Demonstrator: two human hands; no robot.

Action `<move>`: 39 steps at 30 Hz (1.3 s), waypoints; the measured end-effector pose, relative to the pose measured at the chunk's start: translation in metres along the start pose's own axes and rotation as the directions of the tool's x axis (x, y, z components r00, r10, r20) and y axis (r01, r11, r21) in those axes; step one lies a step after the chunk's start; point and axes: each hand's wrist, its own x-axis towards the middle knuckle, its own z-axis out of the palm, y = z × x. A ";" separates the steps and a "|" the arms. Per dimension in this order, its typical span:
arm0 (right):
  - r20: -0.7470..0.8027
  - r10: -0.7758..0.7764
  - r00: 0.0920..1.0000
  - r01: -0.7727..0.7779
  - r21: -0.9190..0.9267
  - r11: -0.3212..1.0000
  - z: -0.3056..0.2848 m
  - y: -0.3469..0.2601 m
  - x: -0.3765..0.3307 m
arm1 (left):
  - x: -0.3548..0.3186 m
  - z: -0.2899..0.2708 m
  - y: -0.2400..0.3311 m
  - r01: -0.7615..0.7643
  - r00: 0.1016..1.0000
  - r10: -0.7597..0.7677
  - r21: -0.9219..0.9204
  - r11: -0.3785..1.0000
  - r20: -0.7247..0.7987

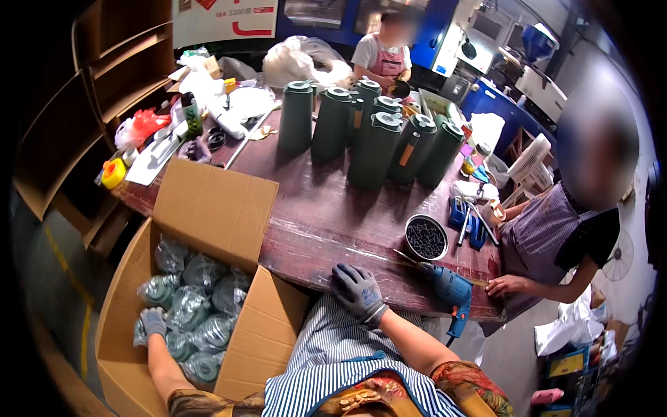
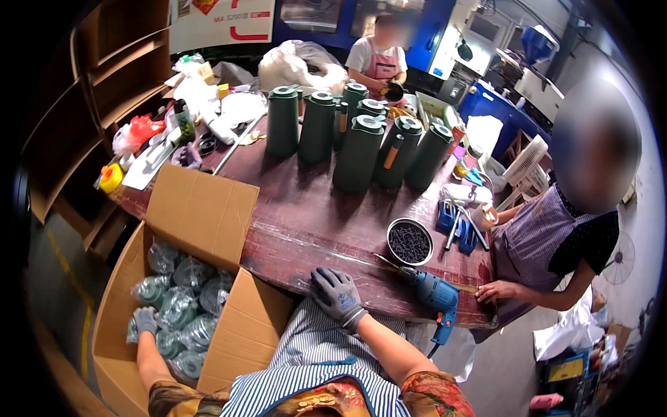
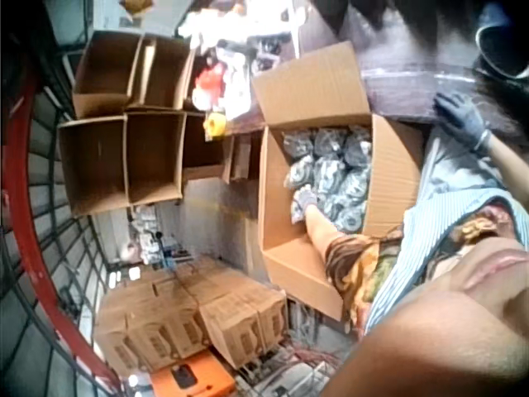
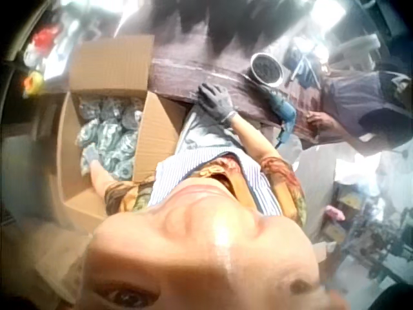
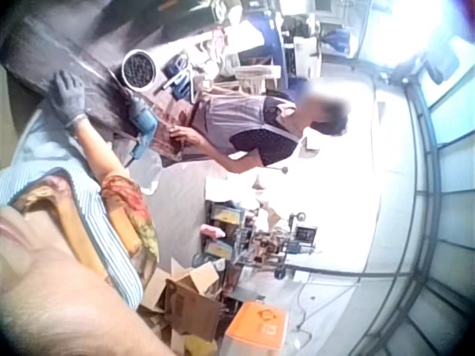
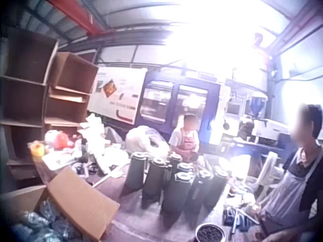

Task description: The person assembles a green pitcher by inserting a wooden handle into the pitcher body and securing it using an electric drill. After securing the handle, the person places the finished pitcher into a plastic bag and then into a cardboard box.

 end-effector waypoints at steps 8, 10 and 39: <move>0.009 0.019 1.000 -0.018 -0.018 1.000 0.001 -0.004 -0.004 | 0.023 -0.015 -0.010 -0.078 0.995 0.073 0.055 0.995 0.074; 0.005 0.000 1.000 0.000 -0.005 1.000 0.005 -0.003 -0.002 | 0.016 -0.043 -0.023 -0.158 0.971 0.150 0.032 0.987 0.187; -0.012 0.067 0.998 -0.053 0.472 0.880 -0.024 0.074 -0.068 | -0.122 -0.339 0.582 -0.639 0.537 0.673 -0.766 -0.068 -0.508</move>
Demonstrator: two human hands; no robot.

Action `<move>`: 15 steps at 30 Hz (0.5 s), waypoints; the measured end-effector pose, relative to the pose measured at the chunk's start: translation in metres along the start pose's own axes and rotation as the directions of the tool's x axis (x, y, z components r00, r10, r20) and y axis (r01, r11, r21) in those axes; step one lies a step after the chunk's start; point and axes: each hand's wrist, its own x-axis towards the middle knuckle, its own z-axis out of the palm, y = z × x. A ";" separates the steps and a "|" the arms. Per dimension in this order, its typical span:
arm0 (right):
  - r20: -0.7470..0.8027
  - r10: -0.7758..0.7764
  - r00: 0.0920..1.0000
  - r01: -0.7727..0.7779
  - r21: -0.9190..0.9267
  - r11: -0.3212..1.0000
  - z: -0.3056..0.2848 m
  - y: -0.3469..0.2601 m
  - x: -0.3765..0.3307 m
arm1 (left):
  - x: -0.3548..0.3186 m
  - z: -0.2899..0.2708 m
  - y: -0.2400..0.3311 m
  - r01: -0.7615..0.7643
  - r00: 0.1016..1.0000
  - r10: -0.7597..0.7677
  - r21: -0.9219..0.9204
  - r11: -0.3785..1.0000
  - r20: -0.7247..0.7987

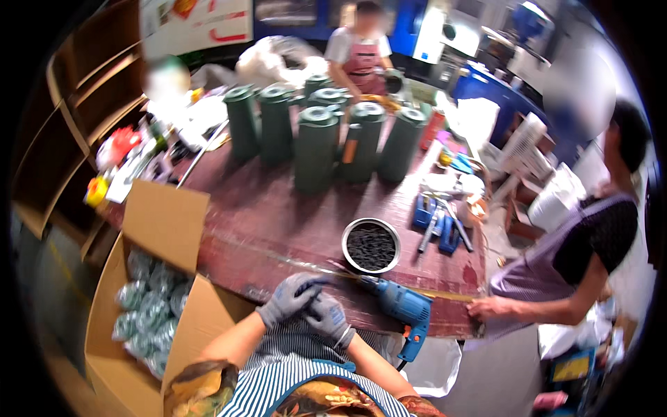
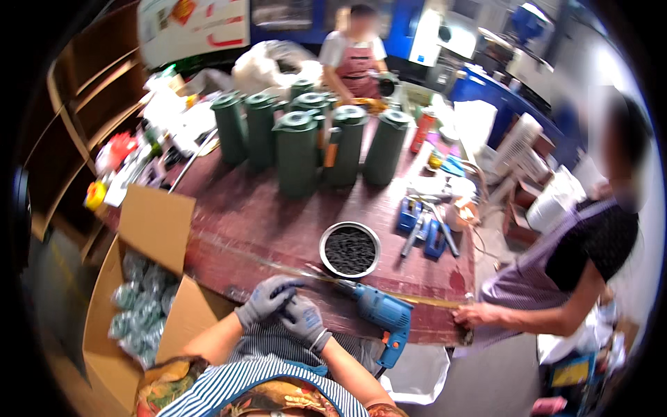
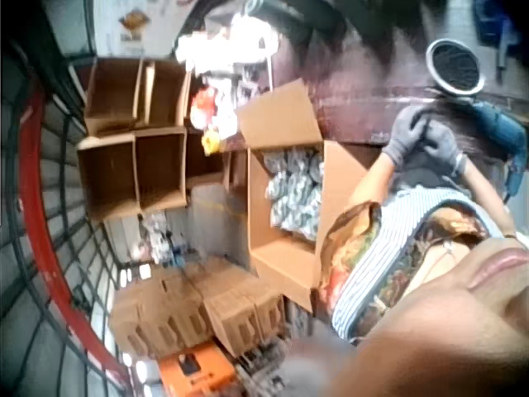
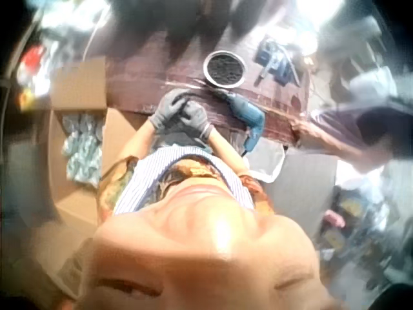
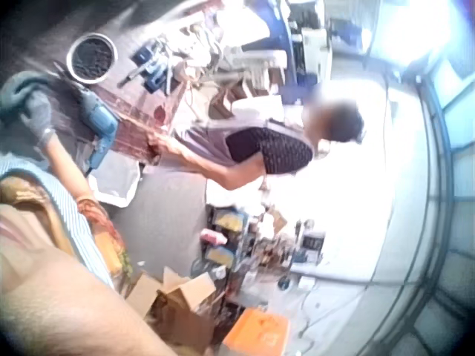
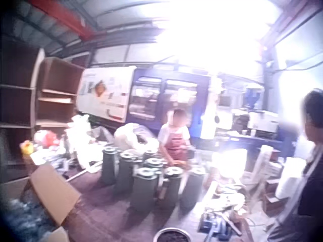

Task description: The person assembles a green pitcher by inserting a wooden handle into the pitcher body and securing it using an electric drill. After securing the handle, the person places the finished pitcher into a plastic bag and then into a cardboard box.

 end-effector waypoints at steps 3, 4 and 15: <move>-0.092 0.026 0.995 -0.020 0.063 0.998 -0.014 -0.012 0.005 | 0.052 -0.064 0.008 -0.205 0.931 0.244 0.167 0.965 -0.272; -0.066 0.012 0.998 -0.006 0.087 0.996 -0.014 -0.016 0.007 | 0.075 -0.104 0.005 -0.236 0.883 0.321 0.266 0.935 -0.342; -0.059 -0.004 0.998 -0.001 -0.088 0.996 -0.006 -0.001 0.003 | 0.372 -0.361 -0.105 0.150 0.814 0.398 0.816 0.558 -0.422</move>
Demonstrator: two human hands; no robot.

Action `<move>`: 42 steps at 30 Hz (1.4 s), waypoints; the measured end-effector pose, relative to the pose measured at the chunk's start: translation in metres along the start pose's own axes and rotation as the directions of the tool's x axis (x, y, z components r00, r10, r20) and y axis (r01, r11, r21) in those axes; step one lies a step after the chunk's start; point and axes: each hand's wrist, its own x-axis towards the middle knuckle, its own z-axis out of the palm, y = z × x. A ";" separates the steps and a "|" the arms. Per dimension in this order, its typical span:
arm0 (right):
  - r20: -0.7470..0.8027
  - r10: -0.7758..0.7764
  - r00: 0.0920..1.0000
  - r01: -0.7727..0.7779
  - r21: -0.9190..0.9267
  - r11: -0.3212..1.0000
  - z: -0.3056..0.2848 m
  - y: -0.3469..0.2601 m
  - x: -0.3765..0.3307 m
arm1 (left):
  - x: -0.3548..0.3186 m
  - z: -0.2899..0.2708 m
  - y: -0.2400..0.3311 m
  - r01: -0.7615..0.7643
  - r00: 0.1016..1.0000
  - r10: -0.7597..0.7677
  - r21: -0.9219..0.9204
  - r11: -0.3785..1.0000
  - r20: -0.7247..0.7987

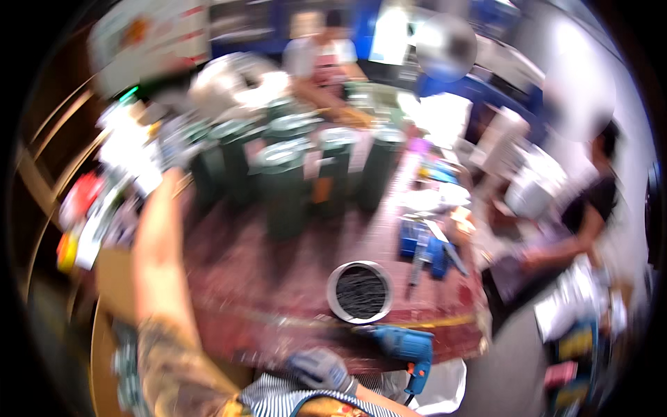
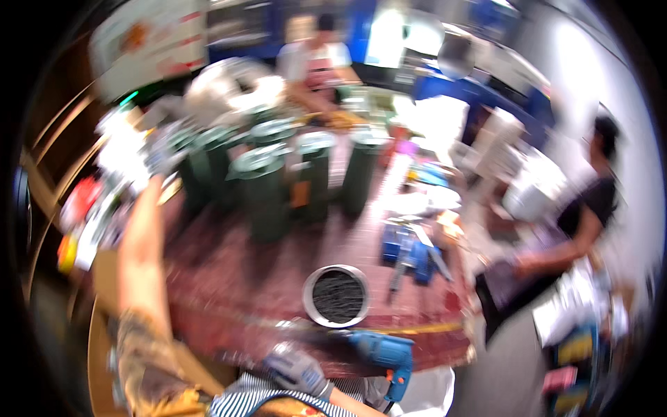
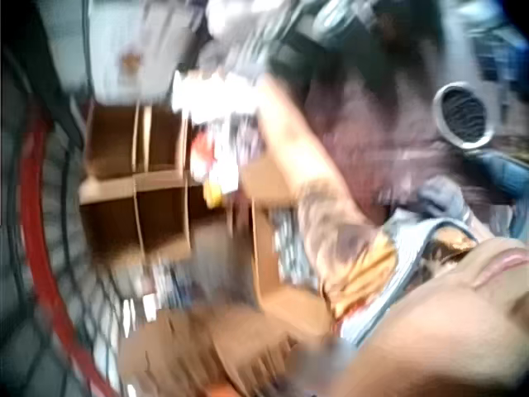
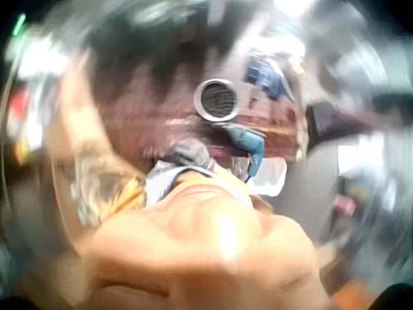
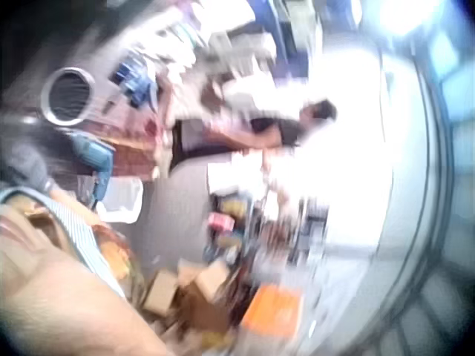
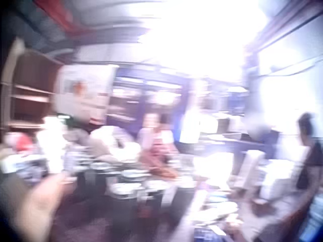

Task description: The person assembles a green pitcher by inserting a wooden handle into the pitcher body and securing it using an electric drill. After securing the handle, the person places the finished pitcher into a plastic bag and then into a cardboard box.

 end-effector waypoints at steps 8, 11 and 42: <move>-0.131 -0.185 0.974 0.168 -0.126 0.978 0.009 0.007 0.001 | -0.010 0.094 -0.171 0.063 0.997 -0.073 0.259 0.964 0.030; -0.021 0.066 0.998 -0.065 0.036 0.997 0.031 0.012 -0.022 | -0.023 0.079 -0.061 0.311 0.922 -0.359 0.275 0.910 0.146; -0.189 0.675 0.713 -0.681 0.042 0.731 -0.064 -0.108 -0.132 | -0.470 -0.243 0.253 0.650 0.759 -0.039 -0.754 0.089 0.650</move>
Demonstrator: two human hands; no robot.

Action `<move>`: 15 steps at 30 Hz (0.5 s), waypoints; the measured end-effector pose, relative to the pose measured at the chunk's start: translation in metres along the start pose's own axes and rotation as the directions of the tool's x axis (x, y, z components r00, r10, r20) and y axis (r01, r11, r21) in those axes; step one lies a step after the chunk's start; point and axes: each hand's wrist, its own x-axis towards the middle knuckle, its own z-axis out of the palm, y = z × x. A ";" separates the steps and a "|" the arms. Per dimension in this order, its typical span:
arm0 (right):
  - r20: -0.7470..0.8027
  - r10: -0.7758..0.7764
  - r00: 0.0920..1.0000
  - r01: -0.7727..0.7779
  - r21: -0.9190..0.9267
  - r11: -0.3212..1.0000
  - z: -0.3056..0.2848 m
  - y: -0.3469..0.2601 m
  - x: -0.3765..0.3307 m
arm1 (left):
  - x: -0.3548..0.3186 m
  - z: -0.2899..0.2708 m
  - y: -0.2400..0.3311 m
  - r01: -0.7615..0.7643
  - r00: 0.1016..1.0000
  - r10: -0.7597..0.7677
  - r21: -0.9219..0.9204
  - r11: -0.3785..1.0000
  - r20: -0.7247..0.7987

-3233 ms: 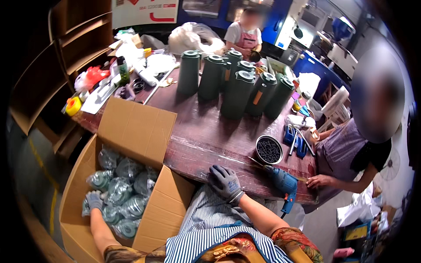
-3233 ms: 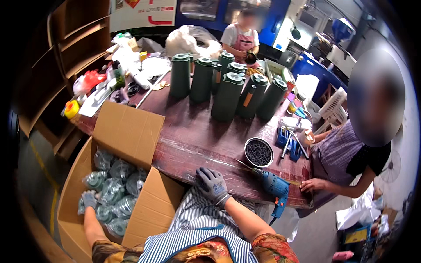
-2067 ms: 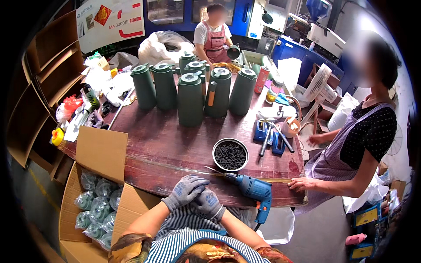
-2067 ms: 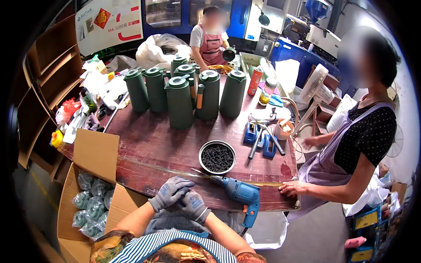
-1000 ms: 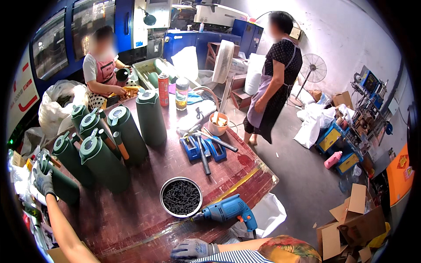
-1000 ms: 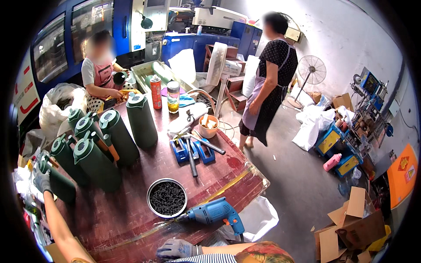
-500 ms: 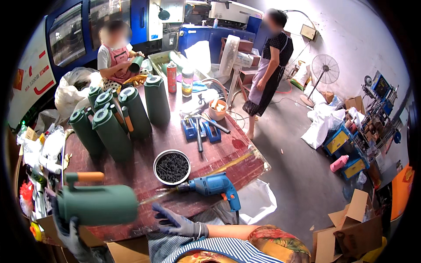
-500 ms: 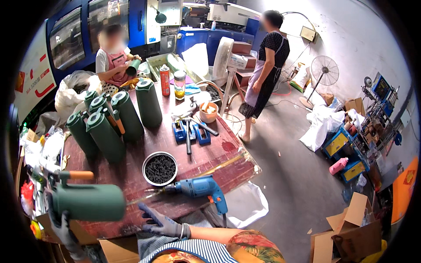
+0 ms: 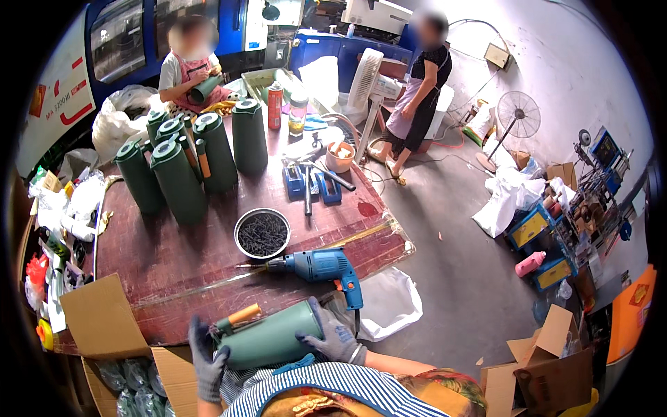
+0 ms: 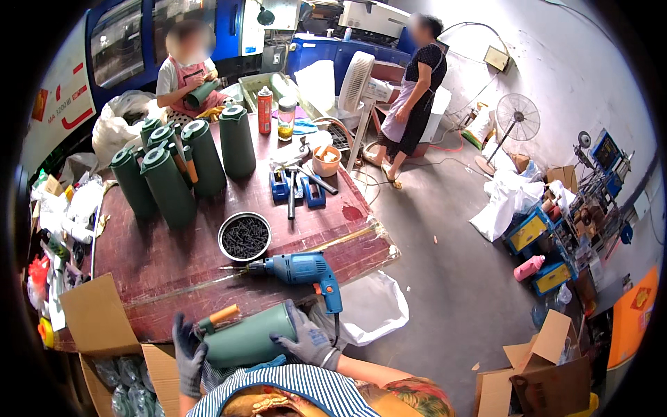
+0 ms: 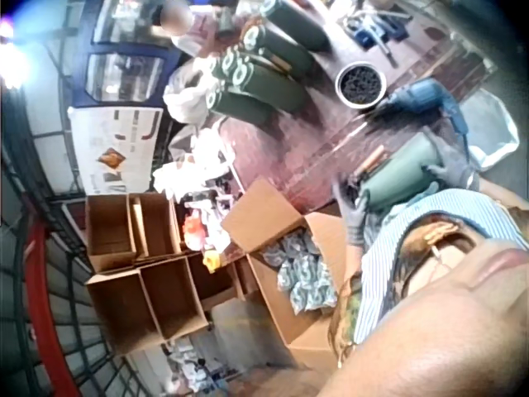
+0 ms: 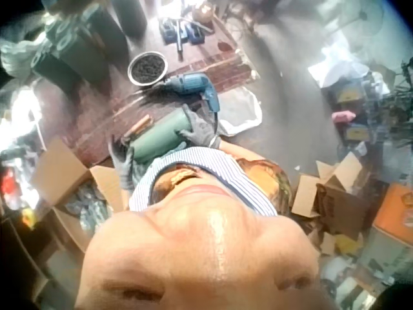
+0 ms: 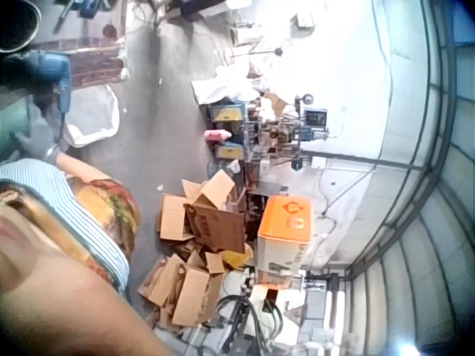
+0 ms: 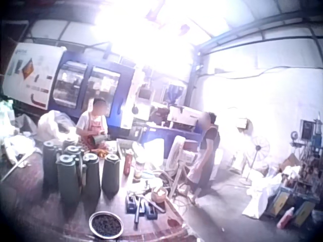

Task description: The person assembles a green pitcher by inserting a wooden handle into the pitcher body and securing it using an electric drill. After securing the handle, the person places the finished pitcher into a plastic bag and then into a cardboard box.

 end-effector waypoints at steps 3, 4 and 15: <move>0.021 0.087 0.996 -0.087 0.014 0.996 0.028 0.022 0.000 | 0.028 0.015 0.004 -0.435 0.900 0.246 0.785 0.441 0.360; 0.010 0.036 0.999 -0.037 0.064 0.997 0.028 0.025 0.001 | 0.032 0.019 -0.002 -0.217 0.976 0.164 0.738 0.639 0.145; 0.118 -0.208 0.971 0.196 0.103 0.975 -0.035 0.017 0.026 | 0.046 0.004 0.014 -0.171 0.957 -0.070 0.741 0.649 0.282</move>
